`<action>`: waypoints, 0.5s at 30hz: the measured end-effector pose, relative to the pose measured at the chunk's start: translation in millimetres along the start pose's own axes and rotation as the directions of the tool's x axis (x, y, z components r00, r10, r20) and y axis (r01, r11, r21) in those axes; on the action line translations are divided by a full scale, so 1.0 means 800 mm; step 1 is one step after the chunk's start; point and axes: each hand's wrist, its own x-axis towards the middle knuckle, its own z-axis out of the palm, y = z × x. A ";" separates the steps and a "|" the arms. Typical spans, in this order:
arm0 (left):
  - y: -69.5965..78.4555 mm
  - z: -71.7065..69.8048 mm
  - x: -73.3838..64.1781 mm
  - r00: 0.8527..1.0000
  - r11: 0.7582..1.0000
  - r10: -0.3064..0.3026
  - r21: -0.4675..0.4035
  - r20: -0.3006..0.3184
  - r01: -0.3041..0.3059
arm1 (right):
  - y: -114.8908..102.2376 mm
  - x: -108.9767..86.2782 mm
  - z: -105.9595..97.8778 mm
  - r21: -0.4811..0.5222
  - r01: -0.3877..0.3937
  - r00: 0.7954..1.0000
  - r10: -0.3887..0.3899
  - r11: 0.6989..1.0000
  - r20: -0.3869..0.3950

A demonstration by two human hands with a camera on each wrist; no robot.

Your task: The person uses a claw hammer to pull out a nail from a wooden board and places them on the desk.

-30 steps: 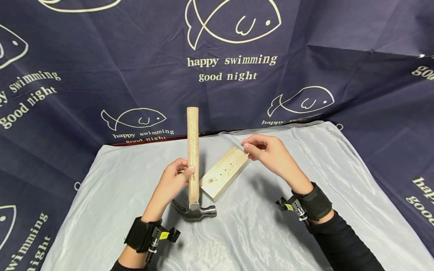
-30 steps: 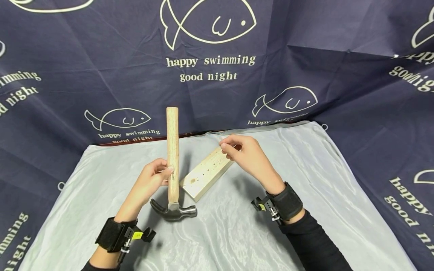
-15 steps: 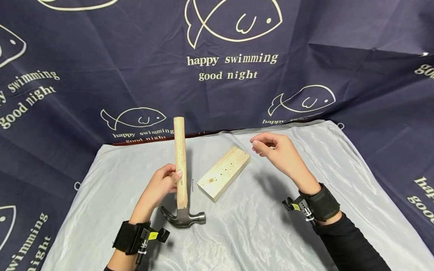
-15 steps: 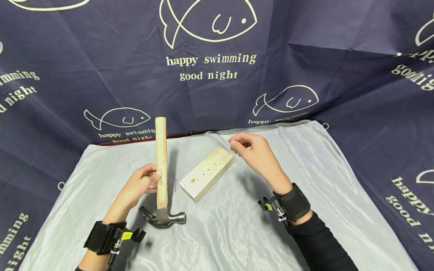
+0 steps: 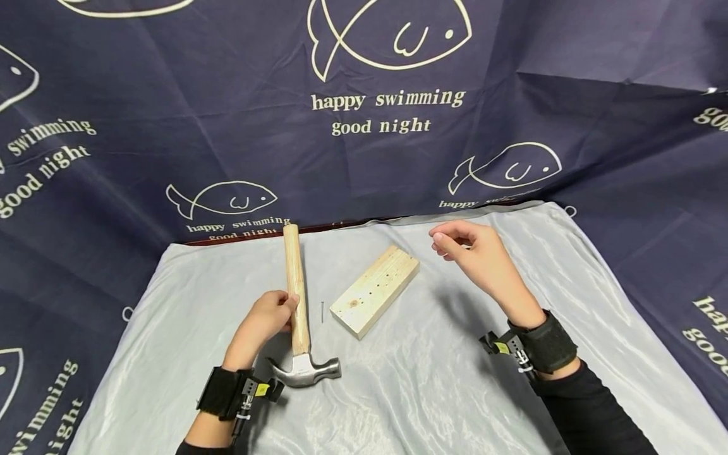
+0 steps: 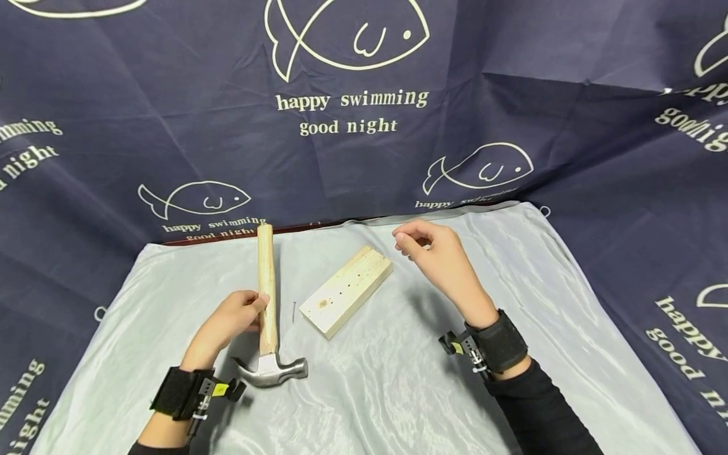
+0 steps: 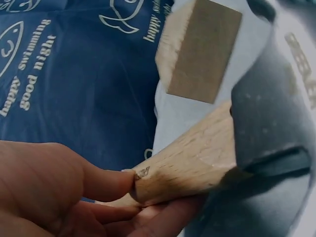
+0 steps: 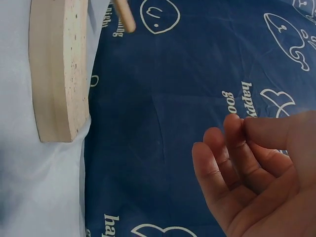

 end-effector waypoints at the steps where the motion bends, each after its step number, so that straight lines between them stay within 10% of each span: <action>1: -0.001 0.001 0.000 1.000 1.000 -0.010 0.029 0.005 0.010 | 0.003 0.000 0.000 -0.003 0.004 1.000 -0.004 1.000 -0.002; 15: -0.002 0.008 -0.001 1.000 0.983 0.012 0.184 -0.010 -0.010 | 0.023 0.001 -0.005 -0.117 0.014 0.999 -0.018 0.993 -0.030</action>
